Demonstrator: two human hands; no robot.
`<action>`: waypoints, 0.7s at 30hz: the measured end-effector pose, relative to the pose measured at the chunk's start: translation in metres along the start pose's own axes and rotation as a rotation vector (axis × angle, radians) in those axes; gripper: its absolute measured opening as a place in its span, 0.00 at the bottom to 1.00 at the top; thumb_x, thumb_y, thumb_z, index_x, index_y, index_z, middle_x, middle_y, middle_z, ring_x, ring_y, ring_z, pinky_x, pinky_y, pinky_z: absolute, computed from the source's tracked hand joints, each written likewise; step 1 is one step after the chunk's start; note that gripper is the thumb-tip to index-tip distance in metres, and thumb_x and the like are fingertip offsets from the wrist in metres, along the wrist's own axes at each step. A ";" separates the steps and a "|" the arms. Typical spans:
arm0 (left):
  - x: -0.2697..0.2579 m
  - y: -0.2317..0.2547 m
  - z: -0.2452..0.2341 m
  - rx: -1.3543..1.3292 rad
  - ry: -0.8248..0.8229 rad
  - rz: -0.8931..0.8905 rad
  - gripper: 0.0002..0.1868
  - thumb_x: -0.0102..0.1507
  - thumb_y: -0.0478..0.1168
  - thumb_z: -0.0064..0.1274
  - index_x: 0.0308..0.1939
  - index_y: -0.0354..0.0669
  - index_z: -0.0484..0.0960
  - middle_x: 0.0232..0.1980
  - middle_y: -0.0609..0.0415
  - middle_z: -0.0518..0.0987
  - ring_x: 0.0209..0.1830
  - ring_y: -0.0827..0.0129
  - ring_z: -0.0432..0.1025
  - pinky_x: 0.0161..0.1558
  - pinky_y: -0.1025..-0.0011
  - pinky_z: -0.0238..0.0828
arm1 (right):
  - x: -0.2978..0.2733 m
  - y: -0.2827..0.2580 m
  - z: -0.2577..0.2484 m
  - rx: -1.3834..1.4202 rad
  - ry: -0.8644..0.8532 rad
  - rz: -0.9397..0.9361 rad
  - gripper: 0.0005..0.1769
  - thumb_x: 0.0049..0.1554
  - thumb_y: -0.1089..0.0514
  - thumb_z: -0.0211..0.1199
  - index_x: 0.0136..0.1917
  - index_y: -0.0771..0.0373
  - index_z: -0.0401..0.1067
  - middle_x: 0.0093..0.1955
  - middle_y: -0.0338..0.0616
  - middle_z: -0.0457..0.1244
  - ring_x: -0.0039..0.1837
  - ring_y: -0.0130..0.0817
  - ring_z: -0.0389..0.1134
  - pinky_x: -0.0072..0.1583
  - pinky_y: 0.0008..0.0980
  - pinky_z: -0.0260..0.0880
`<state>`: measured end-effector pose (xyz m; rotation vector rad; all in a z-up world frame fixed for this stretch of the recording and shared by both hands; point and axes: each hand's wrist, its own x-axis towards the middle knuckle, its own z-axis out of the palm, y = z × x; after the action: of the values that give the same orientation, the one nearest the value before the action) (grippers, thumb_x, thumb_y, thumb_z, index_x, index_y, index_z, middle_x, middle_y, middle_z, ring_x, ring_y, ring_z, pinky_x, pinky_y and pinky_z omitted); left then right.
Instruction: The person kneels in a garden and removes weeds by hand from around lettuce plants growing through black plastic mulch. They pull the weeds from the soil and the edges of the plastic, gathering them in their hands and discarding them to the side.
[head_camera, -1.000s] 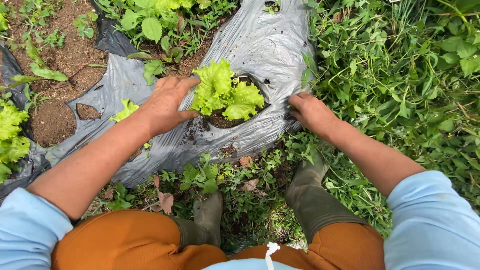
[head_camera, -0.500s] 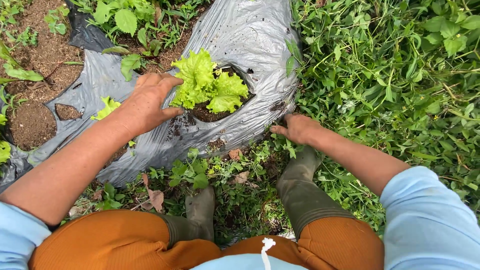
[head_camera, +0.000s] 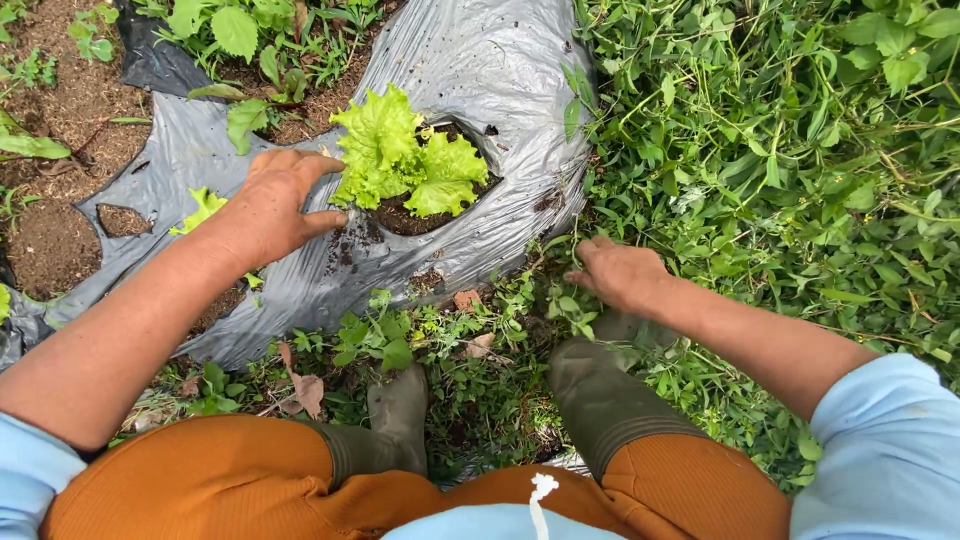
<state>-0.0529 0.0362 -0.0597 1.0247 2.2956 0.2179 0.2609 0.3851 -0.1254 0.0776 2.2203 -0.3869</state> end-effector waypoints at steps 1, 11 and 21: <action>0.000 -0.001 0.001 0.013 0.005 0.019 0.34 0.62 0.50 0.63 0.71 0.54 0.72 0.63 0.38 0.75 0.72 0.46 0.65 0.77 0.52 0.46 | 0.003 -0.007 -0.018 -0.050 0.040 0.083 0.29 0.62 0.32 0.52 0.64 0.54 0.67 0.62 0.49 0.66 0.64 0.47 0.70 0.62 0.50 0.74; -0.014 -0.003 0.001 0.032 0.017 0.054 0.30 0.61 0.50 0.63 0.66 0.51 0.76 0.61 0.39 0.77 0.69 0.47 0.68 0.76 0.55 0.50 | 0.049 0.003 0.047 -0.093 0.187 -0.057 0.13 0.65 0.42 0.48 0.54 0.45 0.71 0.54 0.38 0.71 0.58 0.39 0.74 0.58 0.45 0.77; -0.009 -0.004 0.013 0.006 -0.009 0.066 0.28 0.61 0.52 0.63 0.63 0.53 0.77 0.62 0.44 0.77 0.70 0.50 0.67 0.75 0.56 0.51 | 0.064 -0.030 0.004 0.178 0.203 0.122 0.22 0.65 0.38 0.48 0.49 0.51 0.76 0.48 0.47 0.72 0.55 0.49 0.75 0.55 0.50 0.75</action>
<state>-0.0434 0.0254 -0.0673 1.1038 2.2575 0.2331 0.2179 0.3502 -0.1694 0.3606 2.3604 -0.5277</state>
